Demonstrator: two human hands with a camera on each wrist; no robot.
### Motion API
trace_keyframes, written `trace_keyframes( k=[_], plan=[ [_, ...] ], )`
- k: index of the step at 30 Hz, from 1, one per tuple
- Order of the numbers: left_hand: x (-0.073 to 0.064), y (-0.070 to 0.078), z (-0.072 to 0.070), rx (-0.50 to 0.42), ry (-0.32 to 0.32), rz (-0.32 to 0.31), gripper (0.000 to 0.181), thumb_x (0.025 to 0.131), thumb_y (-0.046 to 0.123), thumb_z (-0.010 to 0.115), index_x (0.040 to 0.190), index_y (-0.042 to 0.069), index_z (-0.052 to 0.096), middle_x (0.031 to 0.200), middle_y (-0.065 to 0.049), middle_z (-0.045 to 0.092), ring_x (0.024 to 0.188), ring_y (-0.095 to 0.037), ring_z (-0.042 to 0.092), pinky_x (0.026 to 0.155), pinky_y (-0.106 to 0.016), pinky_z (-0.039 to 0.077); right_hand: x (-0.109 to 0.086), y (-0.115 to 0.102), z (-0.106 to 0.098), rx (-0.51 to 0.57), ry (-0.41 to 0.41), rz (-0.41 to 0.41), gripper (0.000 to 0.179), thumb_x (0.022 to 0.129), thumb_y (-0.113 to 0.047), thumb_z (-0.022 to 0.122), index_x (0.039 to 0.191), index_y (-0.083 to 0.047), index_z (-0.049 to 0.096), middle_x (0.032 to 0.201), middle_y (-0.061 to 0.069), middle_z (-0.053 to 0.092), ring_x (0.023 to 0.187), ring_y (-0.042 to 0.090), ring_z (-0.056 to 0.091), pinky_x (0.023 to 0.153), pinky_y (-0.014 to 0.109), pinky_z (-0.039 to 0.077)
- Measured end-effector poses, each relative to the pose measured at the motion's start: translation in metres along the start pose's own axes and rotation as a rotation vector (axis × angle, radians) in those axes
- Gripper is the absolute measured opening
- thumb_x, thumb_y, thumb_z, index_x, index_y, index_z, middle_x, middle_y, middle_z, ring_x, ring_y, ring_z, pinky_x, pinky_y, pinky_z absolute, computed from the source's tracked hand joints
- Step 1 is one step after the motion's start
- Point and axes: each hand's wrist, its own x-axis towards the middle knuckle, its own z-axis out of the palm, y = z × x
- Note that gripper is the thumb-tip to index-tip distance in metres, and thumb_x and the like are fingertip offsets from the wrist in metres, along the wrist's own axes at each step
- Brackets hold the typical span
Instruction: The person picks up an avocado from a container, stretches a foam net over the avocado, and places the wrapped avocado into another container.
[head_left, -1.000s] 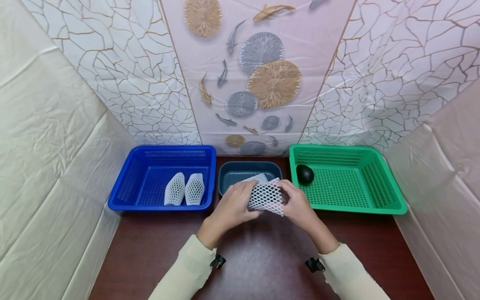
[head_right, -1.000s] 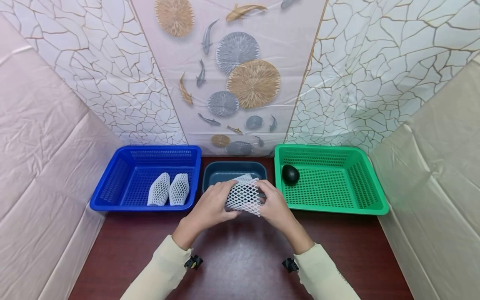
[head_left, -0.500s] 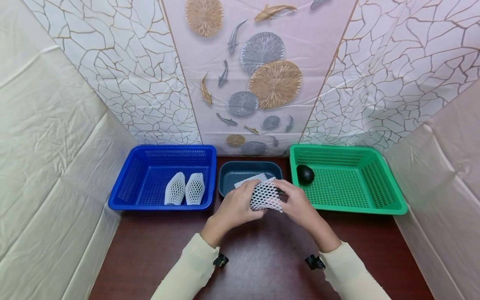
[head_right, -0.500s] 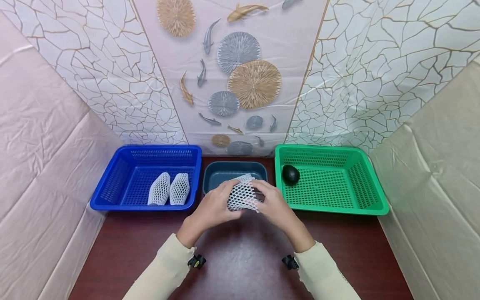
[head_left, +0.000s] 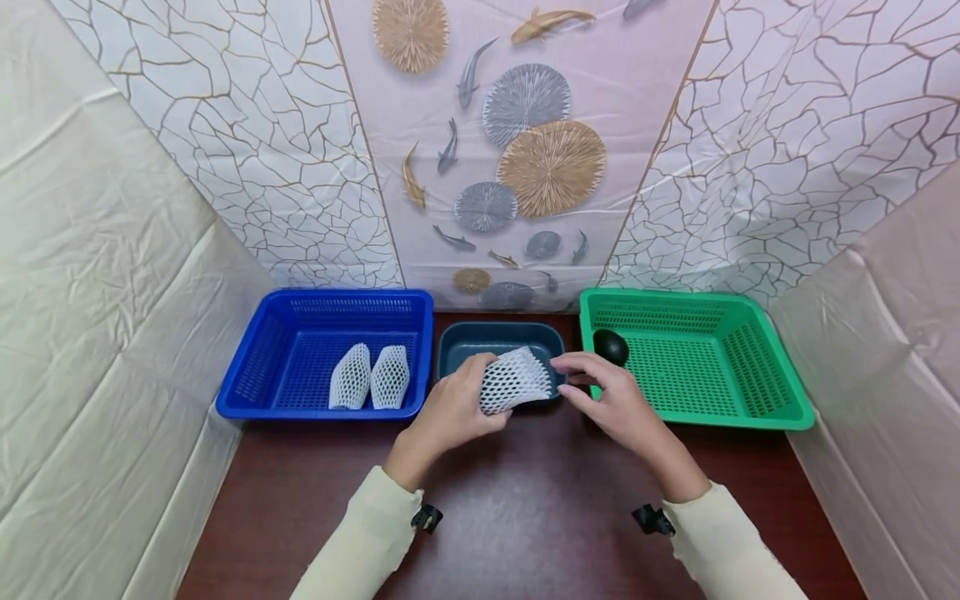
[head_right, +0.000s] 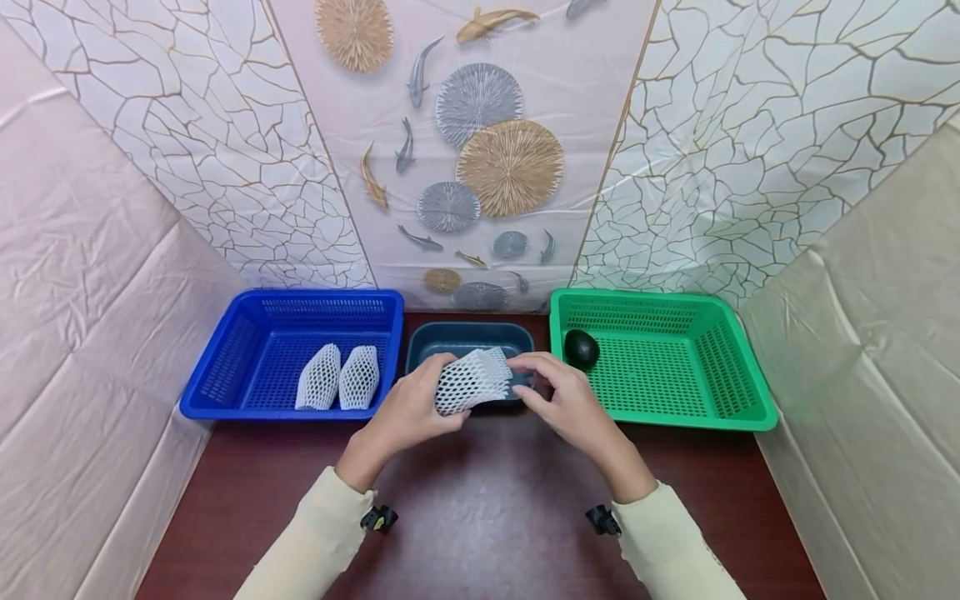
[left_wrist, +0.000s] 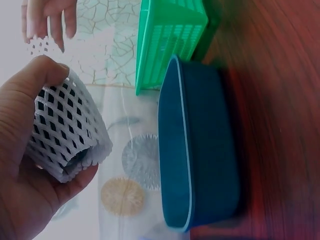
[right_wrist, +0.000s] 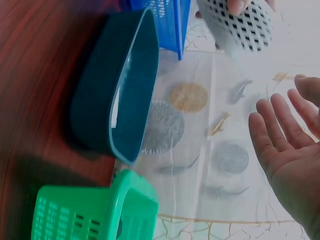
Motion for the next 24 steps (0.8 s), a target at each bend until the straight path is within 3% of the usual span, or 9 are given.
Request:
trace_keyframes(
  k=[9, 17, 24],
  plan=[
    [-0.006, -0.022, -0.020, 0.026, 0.075, -0.020, 0.081, 0.078, 0.035, 0.086, 0.145, 0.009, 0.047, 0.131, -0.012, 0.062, 0.105, -0.026, 0.067, 0.087, -0.046, 0.059, -0.012, 0.016, -0.018, -0.143, 0.019, 0.034, 0.035, 0.096, -0.011, 0.073, 0.130, -0.019, 0.068, 0.133, 0.000, 0.066, 0.120, 0.018, 0.065, 0.092, 0.042, 0.058],
    [-0.014, -0.047, -0.045, 0.026, 0.125, -0.107, 0.077, 0.077, 0.031, 0.085, 0.140, 0.004, 0.050, 0.127, -0.017, 0.061, 0.109, -0.032, 0.062, 0.092, -0.050, 0.055, -0.021, 0.028, -0.027, -0.243, 0.036, 0.027, 0.038, 0.096, -0.011, 0.074, 0.132, -0.015, 0.067, 0.135, 0.004, 0.065, 0.121, 0.023, 0.064, 0.089, 0.049, 0.058],
    [-0.026, -0.072, -0.063, 0.059, 0.183, -0.201, 0.080, 0.078, 0.030, 0.086, 0.142, 0.002, 0.047, 0.130, -0.020, 0.060, 0.113, -0.035, 0.061, 0.092, -0.055, 0.055, -0.025, 0.038, -0.030, -0.330, 0.051, -0.012, 0.040, 0.094, -0.010, 0.075, 0.133, -0.011, 0.066, 0.137, 0.008, 0.064, 0.128, 0.028, 0.060, 0.098, 0.051, 0.052]
  ],
)
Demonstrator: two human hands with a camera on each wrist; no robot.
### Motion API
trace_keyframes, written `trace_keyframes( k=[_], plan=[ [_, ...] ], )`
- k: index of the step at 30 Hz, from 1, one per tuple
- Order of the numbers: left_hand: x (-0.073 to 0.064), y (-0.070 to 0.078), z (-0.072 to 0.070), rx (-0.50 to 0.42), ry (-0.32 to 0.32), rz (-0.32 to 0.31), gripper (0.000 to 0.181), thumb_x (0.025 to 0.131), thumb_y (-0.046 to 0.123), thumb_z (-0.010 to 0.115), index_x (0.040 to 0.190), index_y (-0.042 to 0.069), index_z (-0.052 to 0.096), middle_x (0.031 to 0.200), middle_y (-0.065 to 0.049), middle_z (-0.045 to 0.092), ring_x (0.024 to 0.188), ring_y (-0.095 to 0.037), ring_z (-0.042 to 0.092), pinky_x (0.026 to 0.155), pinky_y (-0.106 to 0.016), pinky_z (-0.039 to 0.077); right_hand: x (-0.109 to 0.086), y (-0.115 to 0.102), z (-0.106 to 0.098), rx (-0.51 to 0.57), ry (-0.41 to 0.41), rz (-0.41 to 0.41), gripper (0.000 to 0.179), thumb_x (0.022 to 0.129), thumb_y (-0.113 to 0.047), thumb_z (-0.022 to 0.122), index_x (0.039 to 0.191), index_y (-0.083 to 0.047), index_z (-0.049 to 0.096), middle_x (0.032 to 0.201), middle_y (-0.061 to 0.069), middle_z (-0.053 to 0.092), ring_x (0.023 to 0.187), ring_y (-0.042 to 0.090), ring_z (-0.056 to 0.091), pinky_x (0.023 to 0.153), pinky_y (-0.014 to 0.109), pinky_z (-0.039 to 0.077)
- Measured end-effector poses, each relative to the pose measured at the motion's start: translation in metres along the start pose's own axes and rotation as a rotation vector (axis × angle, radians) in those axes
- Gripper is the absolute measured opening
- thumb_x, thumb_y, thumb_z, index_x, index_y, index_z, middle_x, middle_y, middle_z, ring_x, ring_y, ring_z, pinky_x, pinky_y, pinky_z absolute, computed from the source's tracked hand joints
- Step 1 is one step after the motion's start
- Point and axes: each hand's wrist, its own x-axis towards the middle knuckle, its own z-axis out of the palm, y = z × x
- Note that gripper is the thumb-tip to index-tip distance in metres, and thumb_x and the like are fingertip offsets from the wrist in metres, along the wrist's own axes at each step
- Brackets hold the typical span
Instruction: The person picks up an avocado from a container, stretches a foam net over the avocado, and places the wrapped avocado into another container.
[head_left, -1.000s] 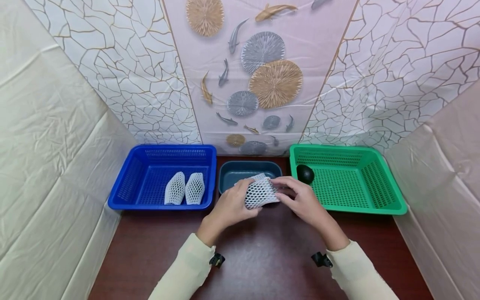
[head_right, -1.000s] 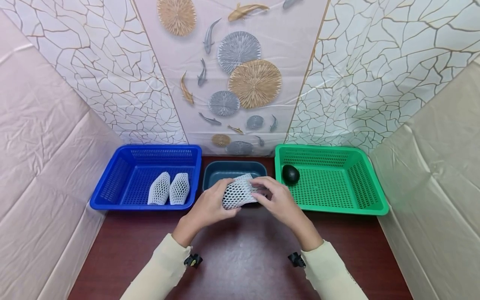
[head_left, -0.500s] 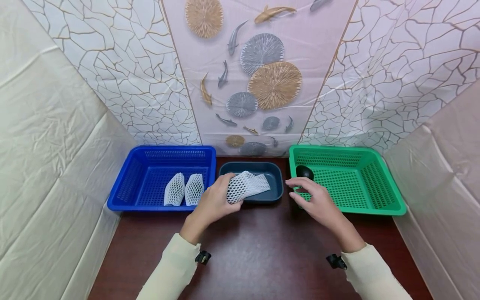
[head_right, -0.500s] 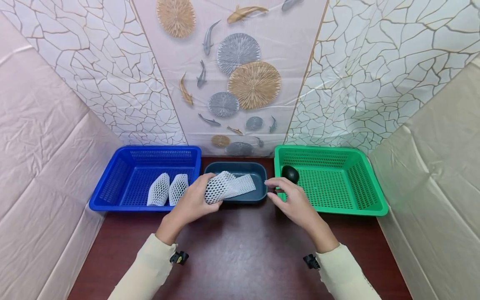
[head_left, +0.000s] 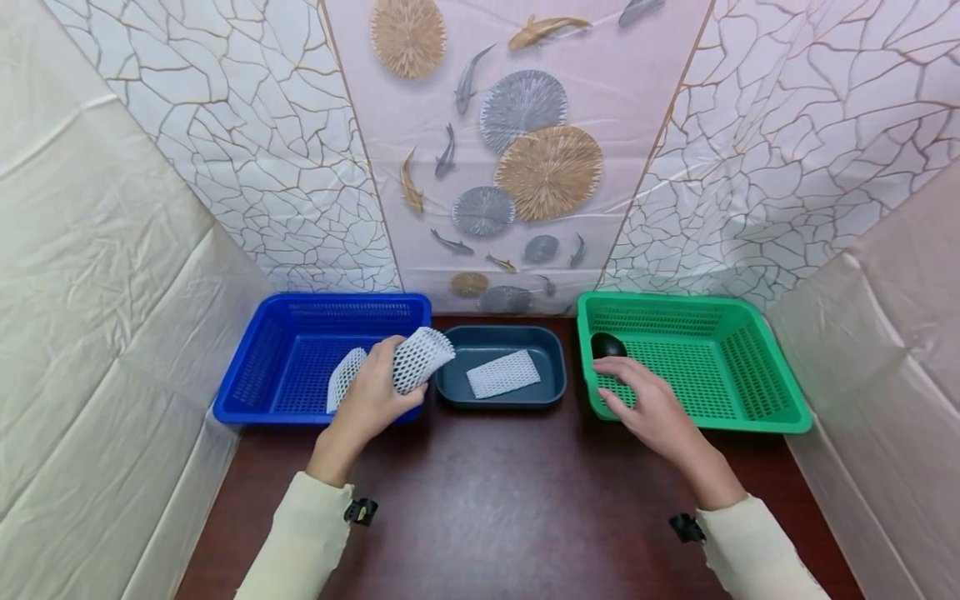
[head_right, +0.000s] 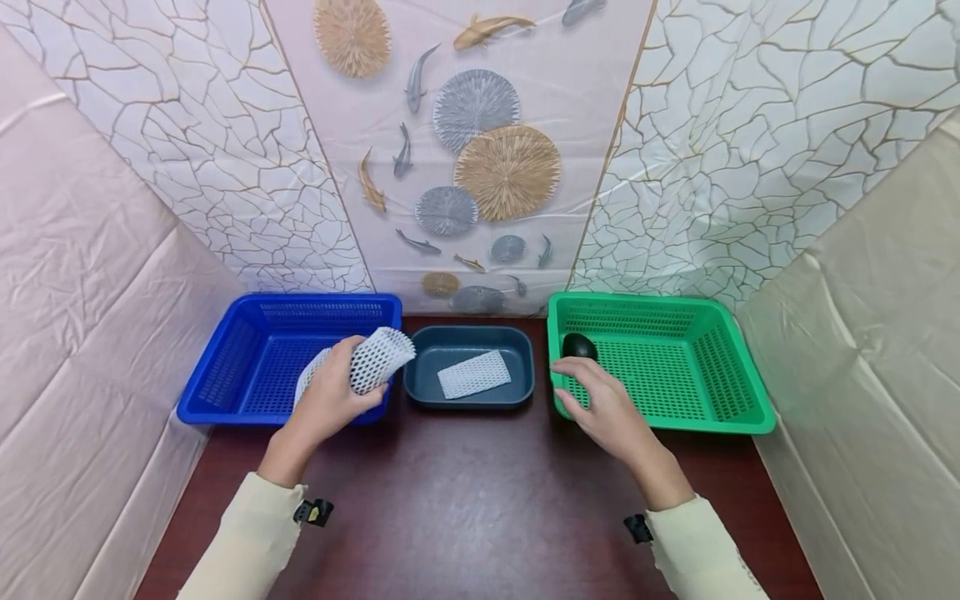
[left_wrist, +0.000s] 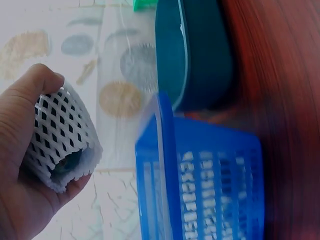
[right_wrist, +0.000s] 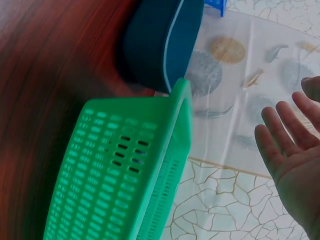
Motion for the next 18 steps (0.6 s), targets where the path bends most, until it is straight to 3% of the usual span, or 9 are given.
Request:
trace_keyframes(
  k=[8, 18],
  plan=[
    [-0.007, -0.037, -0.019, 0.061, 0.038, -0.143, 0.083, 0.081, 0.032, 0.084, 0.145, 0.000, 0.043, 0.131, -0.026, 0.057, 0.109, -0.043, 0.063, 0.086, -0.061, 0.056, -0.004, 0.012, 0.005, -0.087, 0.017, -0.090, 0.046, 0.087, -0.006, 0.080, 0.130, -0.006, 0.065, 0.136, 0.013, 0.063, 0.125, 0.032, 0.060, 0.096, 0.052, 0.054],
    [-0.012, -0.076, -0.042, 0.090, 0.028, -0.294, 0.083, 0.088, 0.031, 0.080, 0.150, -0.001, 0.035, 0.136, -0.032, 0.050, 0.114, -0.052, 0.059, 0.088, -0.067, 0.051, -0.011, 0.023, 0.011, -0.168, 0.017, -0.098, 0.044, 0.088, -0.012, 0.080, 0.129, -0.002, 0.066, 0.137, 0.015, 0.061, 0.125, 0.033, 0.059, 0.096, 0.052, 0.054]
  ],
)
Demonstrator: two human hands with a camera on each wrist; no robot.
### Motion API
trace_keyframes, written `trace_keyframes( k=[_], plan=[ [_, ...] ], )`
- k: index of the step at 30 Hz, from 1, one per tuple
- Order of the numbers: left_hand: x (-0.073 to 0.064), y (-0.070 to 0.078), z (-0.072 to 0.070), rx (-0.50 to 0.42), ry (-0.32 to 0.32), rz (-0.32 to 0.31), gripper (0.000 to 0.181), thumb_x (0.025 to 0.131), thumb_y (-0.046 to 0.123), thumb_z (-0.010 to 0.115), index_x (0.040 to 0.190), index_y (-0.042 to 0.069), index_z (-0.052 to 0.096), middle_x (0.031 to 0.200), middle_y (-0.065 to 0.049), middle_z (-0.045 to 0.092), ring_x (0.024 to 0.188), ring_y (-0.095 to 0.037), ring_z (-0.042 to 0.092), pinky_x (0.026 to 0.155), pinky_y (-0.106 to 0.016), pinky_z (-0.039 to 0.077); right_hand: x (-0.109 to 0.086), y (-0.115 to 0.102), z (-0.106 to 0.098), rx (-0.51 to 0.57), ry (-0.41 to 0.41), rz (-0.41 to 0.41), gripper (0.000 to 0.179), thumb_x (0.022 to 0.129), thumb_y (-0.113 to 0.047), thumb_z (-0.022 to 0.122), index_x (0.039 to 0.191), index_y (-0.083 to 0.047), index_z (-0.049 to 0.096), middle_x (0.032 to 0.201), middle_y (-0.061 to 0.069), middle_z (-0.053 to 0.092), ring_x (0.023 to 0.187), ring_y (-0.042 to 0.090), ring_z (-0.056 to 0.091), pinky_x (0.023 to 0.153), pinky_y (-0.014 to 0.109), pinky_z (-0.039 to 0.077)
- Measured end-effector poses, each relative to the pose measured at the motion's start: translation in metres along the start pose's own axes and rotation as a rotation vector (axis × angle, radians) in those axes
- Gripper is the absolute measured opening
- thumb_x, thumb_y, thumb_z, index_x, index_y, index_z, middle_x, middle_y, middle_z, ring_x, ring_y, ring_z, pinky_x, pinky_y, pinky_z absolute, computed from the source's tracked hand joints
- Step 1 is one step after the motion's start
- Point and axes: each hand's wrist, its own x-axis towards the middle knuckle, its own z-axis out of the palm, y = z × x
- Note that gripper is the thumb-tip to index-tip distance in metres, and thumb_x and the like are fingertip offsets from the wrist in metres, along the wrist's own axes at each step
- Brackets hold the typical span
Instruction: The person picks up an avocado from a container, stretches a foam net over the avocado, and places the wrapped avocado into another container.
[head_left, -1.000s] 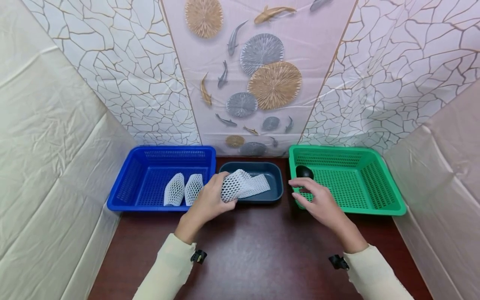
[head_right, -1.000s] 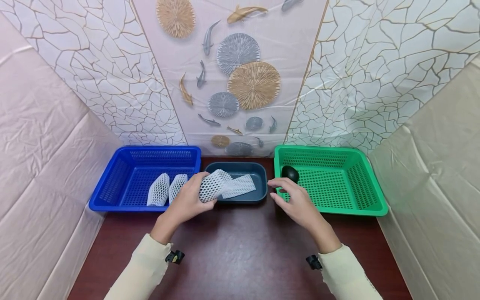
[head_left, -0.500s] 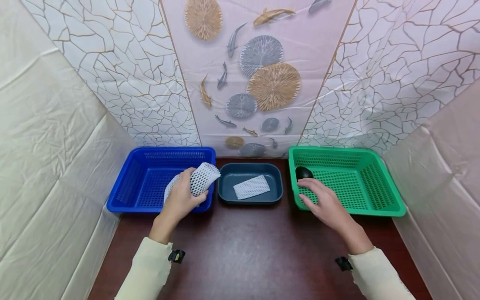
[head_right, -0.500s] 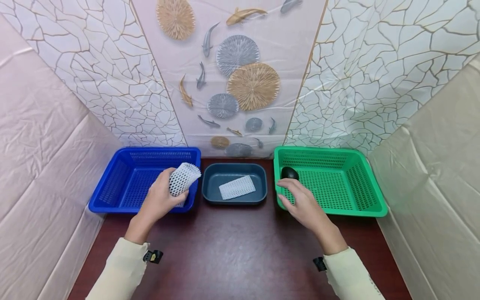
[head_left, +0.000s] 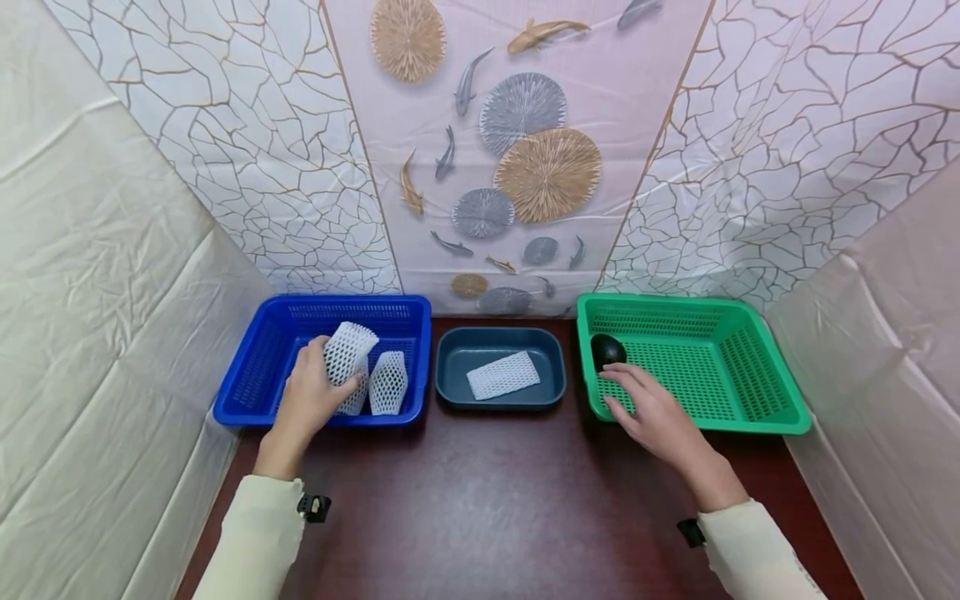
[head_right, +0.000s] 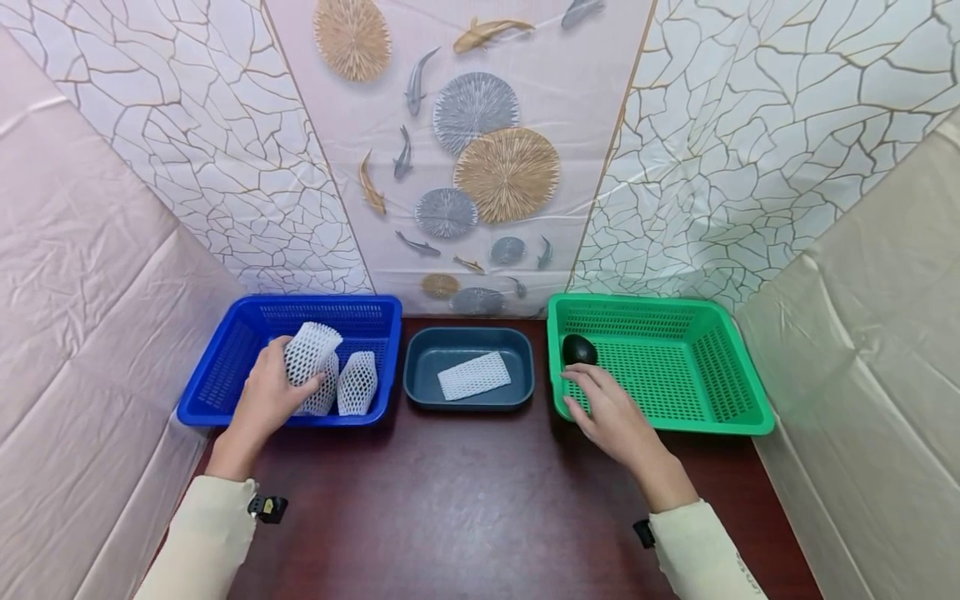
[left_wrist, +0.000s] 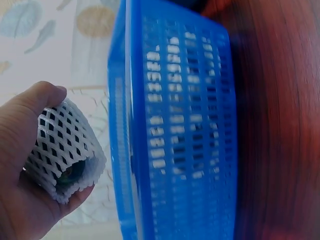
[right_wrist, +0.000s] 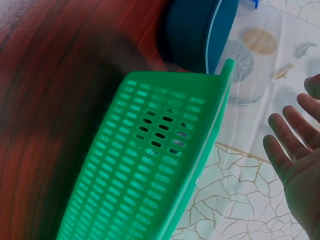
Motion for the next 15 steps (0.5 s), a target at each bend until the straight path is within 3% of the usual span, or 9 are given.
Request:
trace_keyframes(
  k=[6, 8, 10, 13, 15],
  plan=[
    [0.008, -0.022, -0.008, 0.022, -0.009, -0.058, 0.081, 0.089, 0.030, 0.077, 0.149, -0.004, 0.035, 0.134, -0.035, 0.048, 0.113, -0.055, 0.057, 0.090, -0.069, 0.048, -0.004, 0.003, 0.005, -0.020, 0.005, -0.020, 0.046, 0.087, -0.012, 0.080, 0.130, -0.002, 0.065, 0.137, 0.016, 0.061, 0.126, 0.033, 0.058, 0.098, 0.052, 0.054],
    [0.012, -0.030, -0.009, 0.031, -0.026, -0.083, 0.081, 0.090, 0.031, 0.076, 0.149, -0.005, 0.034, 0.137, -0.036, 0.046, 0.116, -0.056, 0.055, 0.092, -0.070, 0.046, -0.006, 0.004, 0.006, -0.027, 0.014, -0.035, 0.042, 0.098, -0.028, 0.071, 0.130, -0.003, 0.065, 0.138, 0.016, 0.061, 0.126, 0.033, 0.058, 0.098, 0.051, 0.053],
    [0.015, -0.039, -0.009, 0.036, -0.046, -0.111, 0.083, 0.090, 0.032, 0.076, 0.150, -0.006, 0.032, 0.140, -0.038, 0.043, 0.119, -0.058, 0.053, 0.096, -0.071, 0.044, -0.007, 0.006, 0.008, -0.034, 0.021, -0.048, 0.049, 0.105, -0.043, 0.057, 0.131, -0.003, 0.065, 0.139, 0.016, 0.060, 0.127, 0.033, 0.058, 0.100, 0.051, 0.052],
    [0.019, -0.051, -0.008, 0.039, -0.074, -0.155, 0.085, 0.091, 0.033, 0.075, 0.151, -0.007, 0.030, 0.141, -0.039, 0.041, 0.121, -0.059, 0.051, 0.099, -0.071, 0.043, -0.009, 0.008, 0.011, -0.047, 0.039, -0.074, 0.069, 0.107, -0.056, 0.032, 0.131, -0.002, 0.065, 0.142, 0.017, 0.060, 0.128, 0.034, 0.058, 0.100, 0.052, 0.051],
    [0.022, -0.057, -0.007, 0.036, -0.092, -0.184, 0.084, 0.092, 0.034, 0.073, 0.150, -0.008, 0.029, 0.140, -0.040, 0.042, 0.120, -0.059, 0.051, 0.099, -0.071, 0.043, -0.009, 0.010, 0.013, -0.057, 0.050, -0.092, 0.070, 0.107, -0.056, 0.031, 0.132, 0.000, 0.065, 0.143, 0.018, 0.059, 0.127, 0.036, 0.058, 0.100, 0.053, 0.051]
  ],
)
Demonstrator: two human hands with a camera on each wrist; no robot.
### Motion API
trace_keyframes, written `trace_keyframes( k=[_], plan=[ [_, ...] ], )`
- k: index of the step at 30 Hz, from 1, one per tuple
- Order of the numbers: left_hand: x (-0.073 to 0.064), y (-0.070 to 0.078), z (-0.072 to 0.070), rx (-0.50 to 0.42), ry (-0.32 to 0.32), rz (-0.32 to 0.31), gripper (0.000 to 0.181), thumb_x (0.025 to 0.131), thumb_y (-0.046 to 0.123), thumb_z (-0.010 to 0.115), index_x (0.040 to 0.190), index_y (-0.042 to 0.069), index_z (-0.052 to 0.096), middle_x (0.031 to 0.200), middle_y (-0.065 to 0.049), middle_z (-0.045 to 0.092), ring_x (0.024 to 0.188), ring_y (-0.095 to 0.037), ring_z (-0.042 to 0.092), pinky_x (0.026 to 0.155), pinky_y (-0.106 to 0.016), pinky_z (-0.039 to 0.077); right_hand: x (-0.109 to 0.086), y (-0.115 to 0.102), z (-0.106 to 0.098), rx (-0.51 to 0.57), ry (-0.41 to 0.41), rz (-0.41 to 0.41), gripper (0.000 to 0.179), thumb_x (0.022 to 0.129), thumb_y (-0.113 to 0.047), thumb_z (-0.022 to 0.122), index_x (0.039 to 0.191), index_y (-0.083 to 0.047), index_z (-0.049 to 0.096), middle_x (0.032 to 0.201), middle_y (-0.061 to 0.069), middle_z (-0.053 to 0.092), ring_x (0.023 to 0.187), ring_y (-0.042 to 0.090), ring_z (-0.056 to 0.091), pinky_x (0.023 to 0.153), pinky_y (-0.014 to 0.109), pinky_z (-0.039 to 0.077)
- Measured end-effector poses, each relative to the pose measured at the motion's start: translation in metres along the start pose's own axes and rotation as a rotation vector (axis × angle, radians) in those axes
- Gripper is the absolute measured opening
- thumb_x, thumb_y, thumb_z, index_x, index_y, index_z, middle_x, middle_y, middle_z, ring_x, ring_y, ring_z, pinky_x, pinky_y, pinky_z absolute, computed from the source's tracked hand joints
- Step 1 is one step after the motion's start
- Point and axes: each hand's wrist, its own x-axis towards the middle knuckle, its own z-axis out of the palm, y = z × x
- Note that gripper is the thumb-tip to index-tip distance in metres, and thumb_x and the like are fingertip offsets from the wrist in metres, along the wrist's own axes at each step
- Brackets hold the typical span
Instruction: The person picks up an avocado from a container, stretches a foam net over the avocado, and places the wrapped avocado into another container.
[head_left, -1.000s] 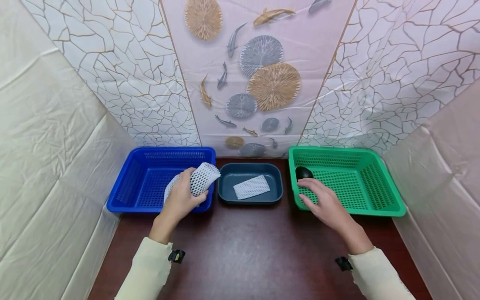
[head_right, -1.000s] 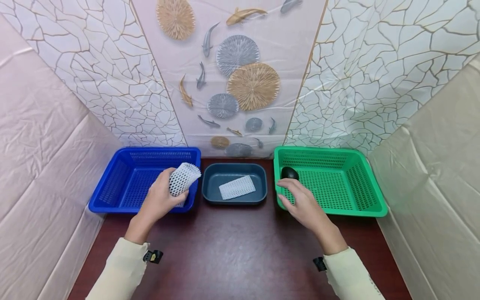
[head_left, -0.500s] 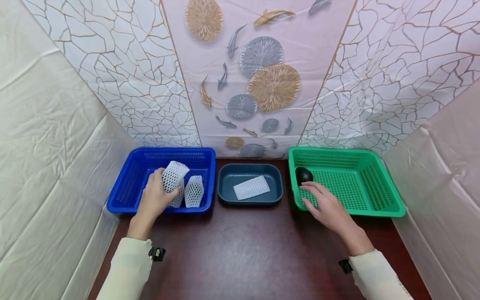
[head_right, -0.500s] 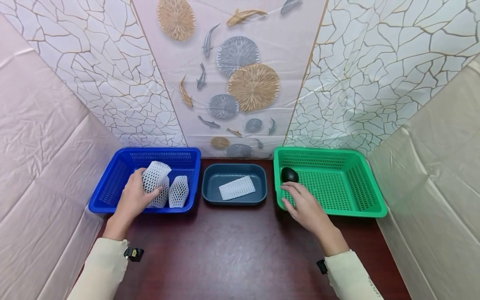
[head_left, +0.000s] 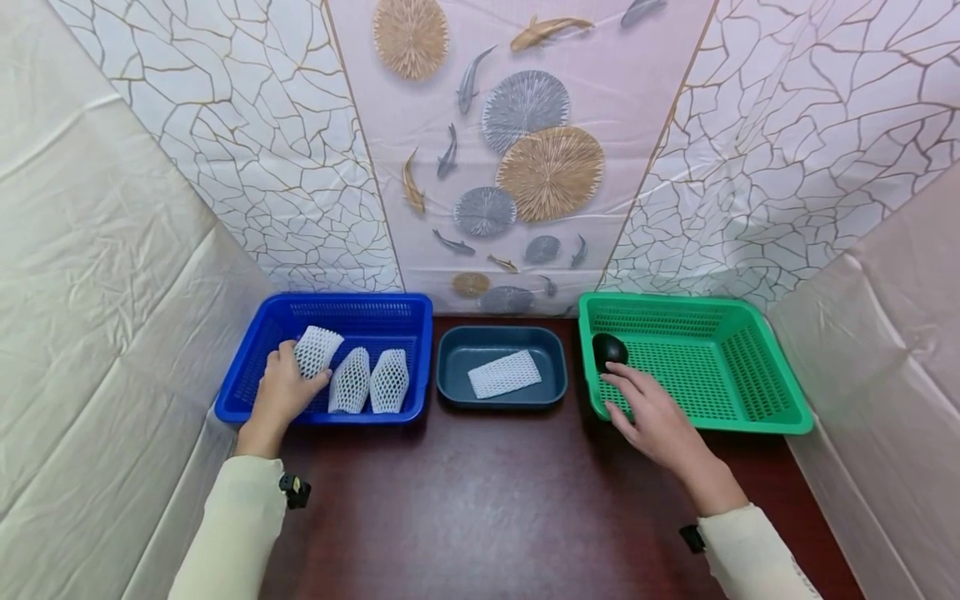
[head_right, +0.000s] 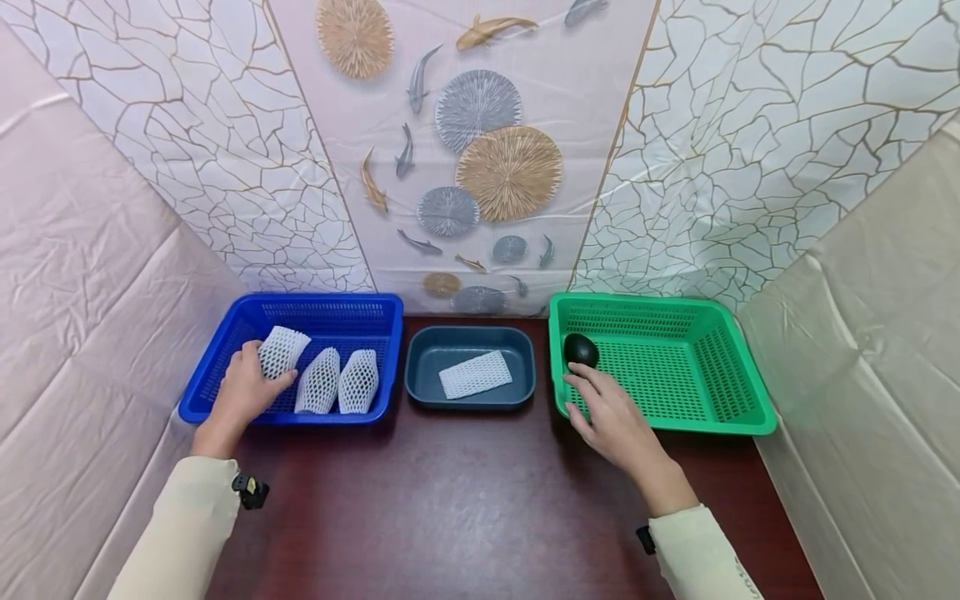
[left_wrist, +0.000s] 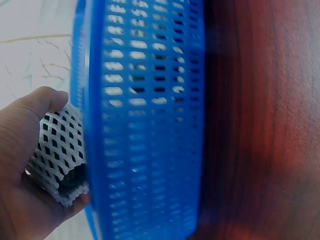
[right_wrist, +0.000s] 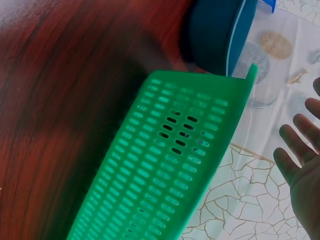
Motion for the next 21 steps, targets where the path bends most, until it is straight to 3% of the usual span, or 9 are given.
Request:
trace_keyframes(
  k=[2, 5, 10, 13, 18, 21],
  plan=[
    [0.003, -0.005, 0.001, 0.001, -0.019, -0.030, 0.084, 0.092, 0.035, 0.072, 0.150, -0.008, 0.029, 0.139, -0.040, 0.042, 0.120, -0.059, 0.050, 0.099, -0.070, 0.042, 0.000, 0.002, 0.002, -0.018, 0.006, -0.023, 0.068, 0.108, -0.054, 0.033, 0.133, 0.001, 0.064, 0.145, 0.020, 0.058, 0.127, 0.038, 0.059, 0.100, 0.055, 0.051],
    [0.007, -0.011, 0.002, 0.005, -0.055, -0.079, 0.086, 0.093, 0.037, 0.070, 0.151, -0.010, 0.026, 0.140, -0.042, 0.041, 0.124, -0.060, 0.048, 0.102, -0.070, 0.041, -0.001, 0.005, 0.004, -0.038, 0.010, -0.059, 0.056, 0.106, -0.044, 0.050, 0.134, 0.003, 0.063, 0.148, 0.023, 0.055, 0.128, 0.041, 0.058, 0.101, 0.058, 0.050],
    [0.010, -0.020, 0.005, 0.023, -0.119, -0.135, 0.092, 0.095, 0.040, 0.067, 0.154, -0.012, 0.019, 0.144, -0.045, 0.037, 0.129, -0.062, 0.044, 0.107, -0.070, 0.037, -0.003, 0.009, 0.006, -0.073, -0.012, -0.079, 0.060, 0.086, -0.024, 0.074, 0.139, 0.003, 0.060, 0.151, 0.025, 0.051, 0.132, 0.042, 0.055, 0.104, 0.062, 0.047],
    [0.012, -0.023, 0.007, 0.036, -0.142, -0.140, 0.094, 0.095, 0.043, 0.066, 0.154, -0.012, 0.018, 0.144, -0.045, 0.038, 0.129, -0.062, 0.044, 0.107, -0.070, 0.038, -0.006, 0.009, 0.006, -0.096, -0.041, -0.067, 0.063, 0.088, -0.028, 0.071, 0.142, 0.001, 0.058, 0.154, 0.025, 0.048, 0.135, 0.042, 0.052, 0.106, 0.062, 0.045],
    [0.014, -0.026, 0.009, 0.081, -0.171, -0.143, 0.097, 0.096, 0.048, 0.064, 0.154, -0.014, 0.018, 0.143, -0.046, 0.041, 0.128, -0.062, 0.047, 0.105, -0.069, 0.040, -0.012, 0.008, 0.006, -0.121, -0.096, -0.015, 0.063, 0.104, -0.049, 0.051, 0.148, -0.004, 0.053, 0.158, 0.023, 0.044, 0.143, 0.044, 0.044, 0.108, 0.068, 0.041],
    [0.015, -0.027, 0.010, 0.108, -0.202, -0.152, 0.100, 0.096, 0.051, 0.063, 0.155, -0.015, 0.015, 0.143, -0.046, 0.042, 0.127, -0.061, 0.048, 0.105, -0.069, 0.041, -0.015, 0.007, 0.005, -0.136, -0.135, 0.028, 0.064, 0.105, -0.052, 0.051, 0.151, -0.008, 0.050, 0.161, 0.022, 0.041, 0.149, 0.043, 0.037, 0.108, 0.071, 0.038]
  ],
)
